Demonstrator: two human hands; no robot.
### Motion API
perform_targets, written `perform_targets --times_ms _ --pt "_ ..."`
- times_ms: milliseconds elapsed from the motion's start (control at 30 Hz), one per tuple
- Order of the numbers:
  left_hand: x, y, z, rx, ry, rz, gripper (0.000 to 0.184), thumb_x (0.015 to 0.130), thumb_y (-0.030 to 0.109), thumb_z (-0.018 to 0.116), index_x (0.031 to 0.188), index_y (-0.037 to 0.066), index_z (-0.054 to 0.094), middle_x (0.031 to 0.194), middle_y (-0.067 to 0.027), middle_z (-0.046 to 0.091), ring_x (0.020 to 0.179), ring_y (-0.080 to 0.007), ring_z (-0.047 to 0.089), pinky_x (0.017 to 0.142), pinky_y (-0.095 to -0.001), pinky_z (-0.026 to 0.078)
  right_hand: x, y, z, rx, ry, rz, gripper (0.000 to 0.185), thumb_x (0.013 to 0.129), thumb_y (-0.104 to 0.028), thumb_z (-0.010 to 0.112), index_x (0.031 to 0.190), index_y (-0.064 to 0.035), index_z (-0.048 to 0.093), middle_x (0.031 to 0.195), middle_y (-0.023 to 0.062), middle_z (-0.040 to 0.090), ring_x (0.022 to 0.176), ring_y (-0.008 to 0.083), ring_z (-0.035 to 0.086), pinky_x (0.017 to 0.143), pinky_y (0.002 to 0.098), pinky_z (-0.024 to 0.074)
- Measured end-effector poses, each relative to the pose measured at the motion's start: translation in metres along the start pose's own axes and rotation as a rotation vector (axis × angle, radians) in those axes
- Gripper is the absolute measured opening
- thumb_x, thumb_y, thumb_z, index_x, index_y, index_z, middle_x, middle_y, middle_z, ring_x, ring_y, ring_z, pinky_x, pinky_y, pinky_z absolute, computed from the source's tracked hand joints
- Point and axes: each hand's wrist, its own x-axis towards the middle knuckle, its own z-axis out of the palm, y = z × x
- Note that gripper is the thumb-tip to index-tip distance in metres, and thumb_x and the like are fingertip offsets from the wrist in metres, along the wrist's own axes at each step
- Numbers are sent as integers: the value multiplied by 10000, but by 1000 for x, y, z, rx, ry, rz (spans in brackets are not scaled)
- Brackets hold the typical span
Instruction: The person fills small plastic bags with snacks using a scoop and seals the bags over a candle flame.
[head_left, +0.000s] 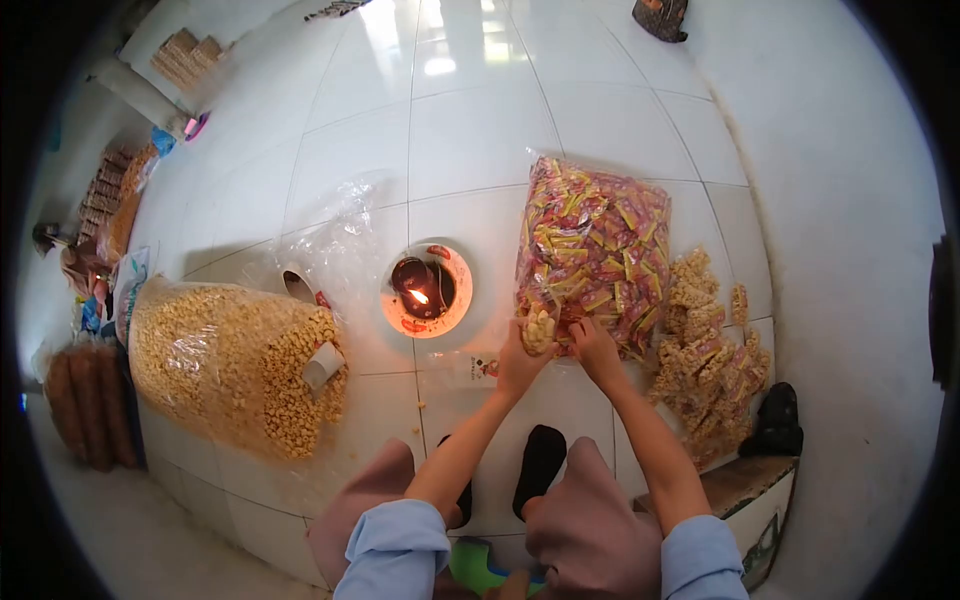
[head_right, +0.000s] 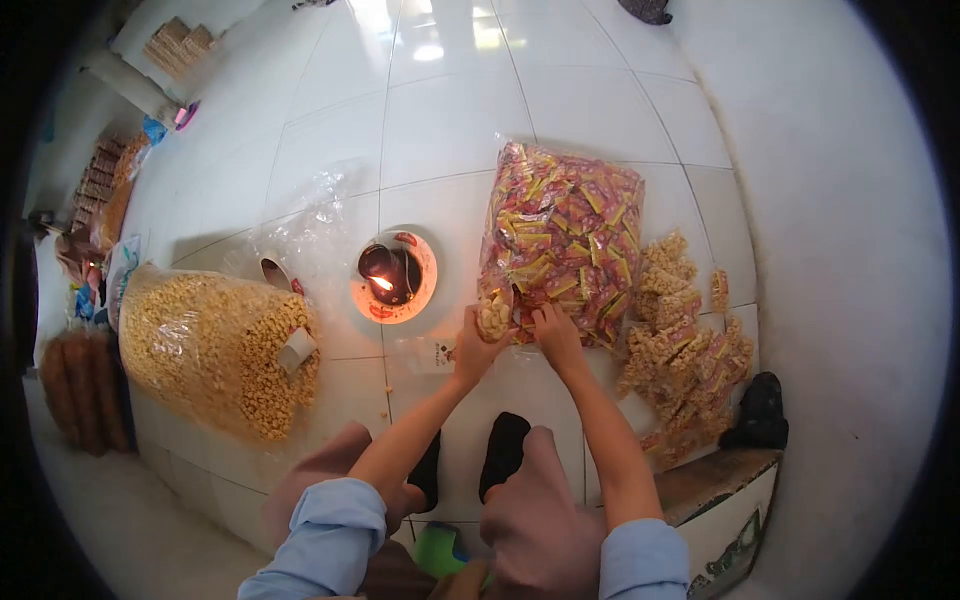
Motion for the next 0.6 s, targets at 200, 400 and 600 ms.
perform_targets --times_ms 200,400,600 --pt "-9 -19 17 -54 80 -57 559 664 200 750 1049 40 378 833 -139 591 784 -248 610 664 -331 483 0 13 23 -384 -73 -127 209 667 -82 572 857 -39 499 861 80 492 848 225 506 701 318 450" --pt "-2 10 10 -101 171 126 517 690 178 730 1045 32 384 824 -147 589 774 -251 611 652 -331 481 12 -7 -21 -15 135 5 130 718 -39 563 838 -22 519 799 116 512 815 244 511 692 319 456" --pt "5 79 -36 13 68 108 485 699 198 727 1020 26 407 848 -166 591 789 -266 614 646 -326 478 56 -73 -142 658 484 256 92 782 11 561 870 37 553 834 117 572 765 190 580 656 278 496"
